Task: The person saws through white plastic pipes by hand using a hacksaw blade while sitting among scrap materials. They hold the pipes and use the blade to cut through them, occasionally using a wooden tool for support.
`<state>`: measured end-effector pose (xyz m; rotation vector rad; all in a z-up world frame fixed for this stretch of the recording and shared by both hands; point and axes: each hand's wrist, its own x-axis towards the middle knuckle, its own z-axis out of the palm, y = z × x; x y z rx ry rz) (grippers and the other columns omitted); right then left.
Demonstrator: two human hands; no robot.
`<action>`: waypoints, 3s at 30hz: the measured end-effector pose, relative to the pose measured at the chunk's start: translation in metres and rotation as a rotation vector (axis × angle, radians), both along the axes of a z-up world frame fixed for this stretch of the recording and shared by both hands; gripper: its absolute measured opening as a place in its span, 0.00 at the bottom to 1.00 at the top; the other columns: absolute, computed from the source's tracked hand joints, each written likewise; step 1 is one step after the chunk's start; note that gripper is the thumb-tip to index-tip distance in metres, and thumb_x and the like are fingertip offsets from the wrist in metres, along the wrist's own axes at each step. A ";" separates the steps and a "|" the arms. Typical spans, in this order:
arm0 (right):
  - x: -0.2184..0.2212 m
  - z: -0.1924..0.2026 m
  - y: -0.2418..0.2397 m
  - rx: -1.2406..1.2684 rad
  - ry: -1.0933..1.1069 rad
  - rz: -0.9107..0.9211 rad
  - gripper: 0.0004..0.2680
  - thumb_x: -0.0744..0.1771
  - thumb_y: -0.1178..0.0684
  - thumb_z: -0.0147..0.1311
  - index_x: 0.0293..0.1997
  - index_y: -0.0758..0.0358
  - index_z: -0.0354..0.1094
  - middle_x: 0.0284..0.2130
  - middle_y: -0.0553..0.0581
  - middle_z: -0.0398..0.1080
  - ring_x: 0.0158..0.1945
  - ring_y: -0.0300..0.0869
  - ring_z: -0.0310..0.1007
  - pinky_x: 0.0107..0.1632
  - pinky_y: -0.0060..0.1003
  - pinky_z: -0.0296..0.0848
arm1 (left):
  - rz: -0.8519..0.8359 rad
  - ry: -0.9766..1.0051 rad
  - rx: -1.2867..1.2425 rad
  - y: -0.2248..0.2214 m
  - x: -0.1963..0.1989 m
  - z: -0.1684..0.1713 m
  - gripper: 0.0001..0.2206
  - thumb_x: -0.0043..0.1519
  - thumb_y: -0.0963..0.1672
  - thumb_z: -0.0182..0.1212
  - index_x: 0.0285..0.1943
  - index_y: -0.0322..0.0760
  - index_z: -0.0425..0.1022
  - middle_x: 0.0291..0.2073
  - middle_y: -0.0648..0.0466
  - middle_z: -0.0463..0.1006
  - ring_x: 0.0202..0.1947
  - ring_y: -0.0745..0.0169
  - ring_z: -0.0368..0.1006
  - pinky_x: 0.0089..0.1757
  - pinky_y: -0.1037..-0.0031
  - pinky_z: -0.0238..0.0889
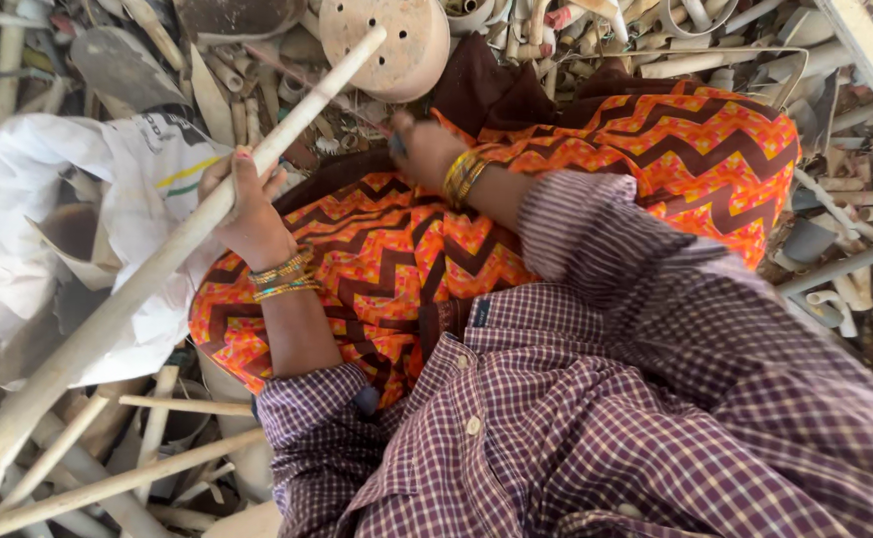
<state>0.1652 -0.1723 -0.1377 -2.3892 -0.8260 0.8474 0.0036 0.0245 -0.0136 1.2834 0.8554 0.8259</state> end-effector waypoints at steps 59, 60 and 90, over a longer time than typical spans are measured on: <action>0.014 -0.017 -0.026 -0.024 -0.034 -0.046 0.15 0.64 0.49 0.62 0.50 0.65 0.64 0.38 0.72 0.75 0.44 0.65 0.77 0.48 0.56 0.75 | -0.246 -0.034 -0.163 -0.013 -0.007 0.010 0.07 0.68 0.39 0.62 0.51 0.27 0.73 0.54 0.39 0.81 0.51 0.54 0.80 0.49 0.66 0.81; 0.039 -0.014 -0.026 -0.046 -0.061 -0.135 0.16 0.65 0.47 0.62 0.50 0.66 0.64 0.39 0.73 0.75 0.45 0.65 0.76 0.48 0.55 0.76 | -0.254 -0.042 -0.183 -0.006 -0.001 0.008 0.07 0.67 0.39 0.62 0.50 0.27 0.73 0.53 0.39 0.81 0.51 0.53 0.81 0.50 0.65 0.80; 0.056 -0.007 -0.026 -0.154 -0.089 -0.158 0.16 0.68 0.44 0.59 0.50 0.69 0.66 0.39 0.72 0.75 0.44 0.64 0.78 0.46 0.55 0.77 | -0.494 -0.056 0.049 -0.006 -0.007 0.015 0.03 0.68 0.35 0.63 0.46 0.29 0.74 0.57 0.35 0.79 0.60 0.54 0.76 0.62 0.69 0.67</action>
